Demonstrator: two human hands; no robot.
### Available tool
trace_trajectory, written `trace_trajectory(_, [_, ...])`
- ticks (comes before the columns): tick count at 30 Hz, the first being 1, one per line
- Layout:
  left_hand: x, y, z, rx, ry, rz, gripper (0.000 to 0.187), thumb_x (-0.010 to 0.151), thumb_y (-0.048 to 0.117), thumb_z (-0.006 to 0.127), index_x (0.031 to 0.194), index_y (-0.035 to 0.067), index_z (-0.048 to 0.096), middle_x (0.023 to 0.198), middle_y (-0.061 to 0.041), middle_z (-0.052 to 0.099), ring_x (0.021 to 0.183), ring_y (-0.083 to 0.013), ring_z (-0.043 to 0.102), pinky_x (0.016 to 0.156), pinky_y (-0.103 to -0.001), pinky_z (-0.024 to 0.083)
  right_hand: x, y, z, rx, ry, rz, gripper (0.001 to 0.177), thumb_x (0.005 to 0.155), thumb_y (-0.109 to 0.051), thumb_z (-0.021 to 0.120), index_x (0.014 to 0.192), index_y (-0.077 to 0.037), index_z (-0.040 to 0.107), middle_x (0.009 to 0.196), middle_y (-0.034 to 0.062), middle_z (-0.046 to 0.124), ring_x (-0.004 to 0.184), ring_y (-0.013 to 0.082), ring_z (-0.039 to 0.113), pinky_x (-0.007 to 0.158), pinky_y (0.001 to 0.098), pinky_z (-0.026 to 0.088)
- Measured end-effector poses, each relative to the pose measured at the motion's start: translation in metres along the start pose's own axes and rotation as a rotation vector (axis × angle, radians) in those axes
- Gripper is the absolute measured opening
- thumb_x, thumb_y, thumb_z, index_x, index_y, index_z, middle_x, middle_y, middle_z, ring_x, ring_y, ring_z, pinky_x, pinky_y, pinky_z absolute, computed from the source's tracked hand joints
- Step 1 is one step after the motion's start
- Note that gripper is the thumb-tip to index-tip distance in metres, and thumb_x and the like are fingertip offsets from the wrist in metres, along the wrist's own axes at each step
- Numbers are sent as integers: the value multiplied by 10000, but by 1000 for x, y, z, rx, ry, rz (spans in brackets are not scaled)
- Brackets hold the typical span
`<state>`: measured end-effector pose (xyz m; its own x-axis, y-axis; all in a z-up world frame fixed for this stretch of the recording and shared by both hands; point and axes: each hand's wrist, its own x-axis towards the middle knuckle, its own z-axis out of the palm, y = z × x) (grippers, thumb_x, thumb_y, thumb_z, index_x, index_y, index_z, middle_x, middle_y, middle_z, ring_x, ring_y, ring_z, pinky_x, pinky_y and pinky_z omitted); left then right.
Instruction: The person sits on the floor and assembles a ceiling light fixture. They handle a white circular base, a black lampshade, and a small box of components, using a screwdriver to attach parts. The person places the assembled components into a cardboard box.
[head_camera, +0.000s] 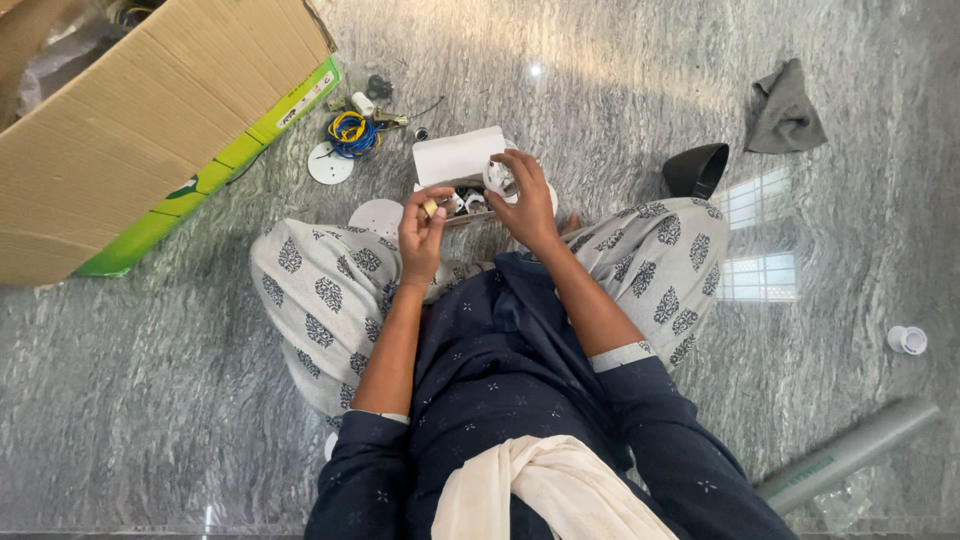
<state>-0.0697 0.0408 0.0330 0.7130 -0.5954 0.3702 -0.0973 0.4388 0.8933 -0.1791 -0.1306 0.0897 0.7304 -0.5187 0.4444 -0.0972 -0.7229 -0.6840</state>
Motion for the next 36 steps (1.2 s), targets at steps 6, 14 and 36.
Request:
trace_trajectory(6, [6, -17, -58, -12, 437, -12, 253, 1007, -3, 434, 1106, 43, 662, 1007, -50, 671, 842, -114, 623, 696, -271, 538, -1, 1, 4, 151, -40, 137, 461, 840, -66, 706, 1294, -86, 625, 1369, 166, 578, 1207, 336, 619, 894, 375, 558])
trace_trajectory(14, [9, -40, -65, 394, 531, -246, 249, 1011, 43, 471, 1132, 42, 688, 864, -24, 648, 724, -83, 550, 657, -232, 443, -2, -12, -2, 184, -11, 144, 429, 903, -101, 717, 1322, -81, 625, 1261, 145, 653, 1151, 297, 668, 967, 386, 531])
trace_trajectory(36, [25, -13, -22, 32, -127, -177, 535, 1000, 476, 613, 1294, 30, 590, 1038, -27, 665, 883, -96, 626, 722, -260, 505, 3, -36, 29, 561, -300, -104, 660, 858, -35, 820, 1437, -32, 503, 1543, 196, 489, 1425, 338, 497, 1169, 439, 436])
